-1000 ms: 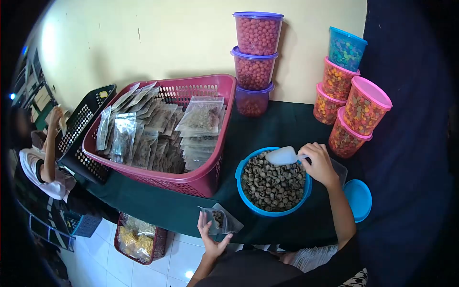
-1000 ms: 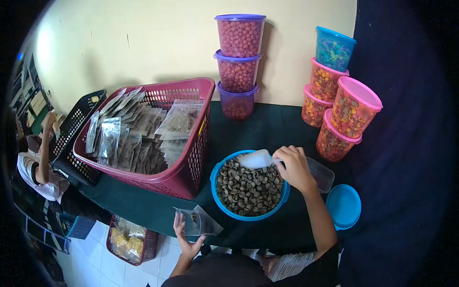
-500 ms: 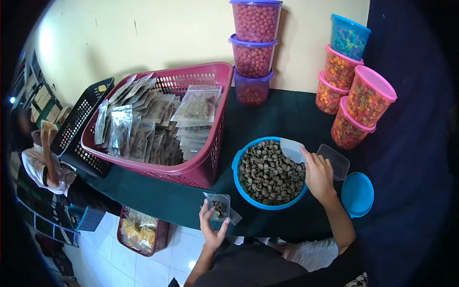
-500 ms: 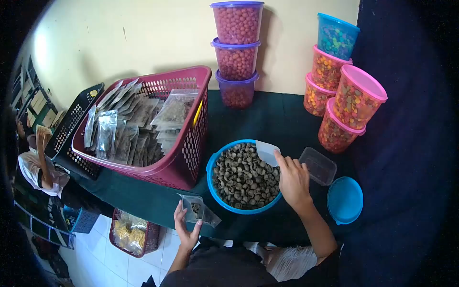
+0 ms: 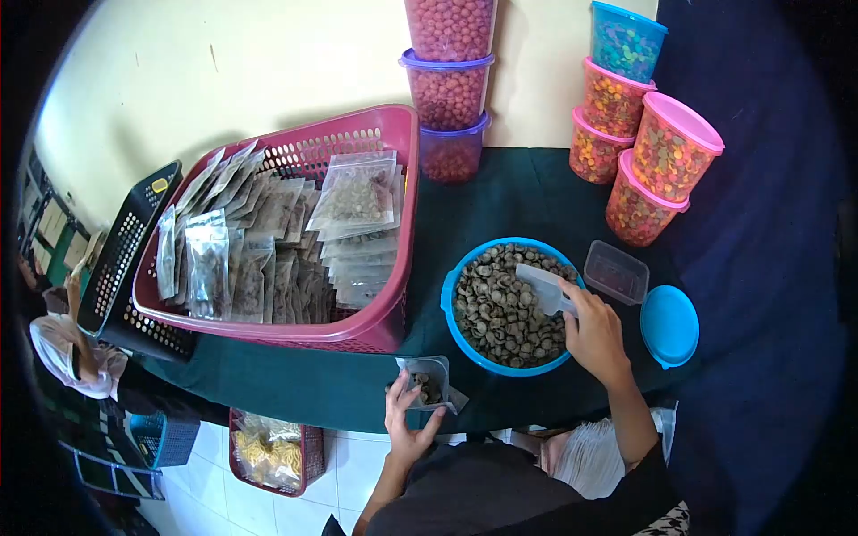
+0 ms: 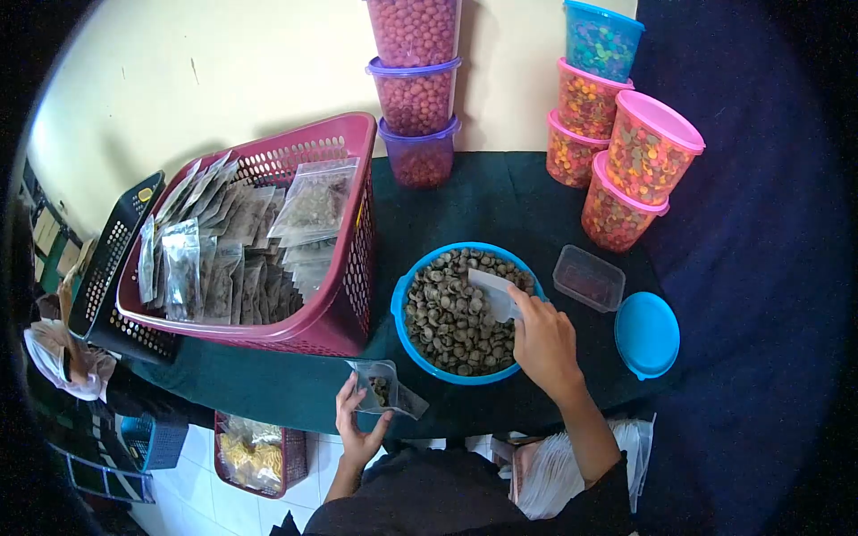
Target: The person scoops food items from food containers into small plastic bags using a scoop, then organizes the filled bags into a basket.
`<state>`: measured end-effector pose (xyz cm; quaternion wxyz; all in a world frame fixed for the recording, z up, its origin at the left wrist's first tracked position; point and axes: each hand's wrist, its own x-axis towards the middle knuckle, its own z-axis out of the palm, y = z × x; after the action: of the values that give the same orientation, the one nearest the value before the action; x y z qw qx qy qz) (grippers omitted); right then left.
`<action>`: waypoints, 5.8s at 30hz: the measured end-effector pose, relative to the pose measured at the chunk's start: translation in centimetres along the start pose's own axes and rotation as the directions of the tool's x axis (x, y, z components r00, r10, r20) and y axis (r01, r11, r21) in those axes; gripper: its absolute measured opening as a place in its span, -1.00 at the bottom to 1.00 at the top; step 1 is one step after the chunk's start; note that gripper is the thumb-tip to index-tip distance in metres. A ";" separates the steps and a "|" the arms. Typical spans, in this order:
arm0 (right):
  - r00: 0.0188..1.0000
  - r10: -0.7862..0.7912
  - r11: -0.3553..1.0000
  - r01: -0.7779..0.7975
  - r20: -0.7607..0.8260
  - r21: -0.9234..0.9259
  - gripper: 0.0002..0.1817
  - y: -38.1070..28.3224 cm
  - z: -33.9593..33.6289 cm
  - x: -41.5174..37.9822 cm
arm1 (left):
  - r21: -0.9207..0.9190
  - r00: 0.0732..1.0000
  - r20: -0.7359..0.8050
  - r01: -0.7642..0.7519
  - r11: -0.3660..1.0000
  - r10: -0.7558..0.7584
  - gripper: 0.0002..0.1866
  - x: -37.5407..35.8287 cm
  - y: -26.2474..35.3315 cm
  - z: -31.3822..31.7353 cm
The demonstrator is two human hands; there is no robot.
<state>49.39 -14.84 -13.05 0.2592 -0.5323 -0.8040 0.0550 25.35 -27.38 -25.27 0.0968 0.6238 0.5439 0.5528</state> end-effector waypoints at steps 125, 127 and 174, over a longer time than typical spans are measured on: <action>0.674 0.693 0.309 0.044 -0.257 0.950 -0.73 -1.6 5.2 -5.5 | -0.213 0.976 0.217 0.021 0.977 0.026 -0.68 0.9 -1.6 -2.9; 0.702 0.667 0.314 0.041 -0.251 0.948 -0.73 -1.1 5.2 -5.6 | -0.237 0.987 0.161 0.068 0.969 -0.030 -0.71 0.7 -1.3 -2.7; 0.824 0.370 0.806 -0.056 -0.429 0.589 -0.70 -4.8 4.0 -4.9 | -0.081 0.985 0.162 -0.043 0.996 0.056 -0.63 0.6 -2.3 -4.3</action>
<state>44.96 -20.51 -16.50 0.6020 -0.5190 -0.5833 0.1672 20.51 -28.08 -25.02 0.1515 0.6763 0.4967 0.5224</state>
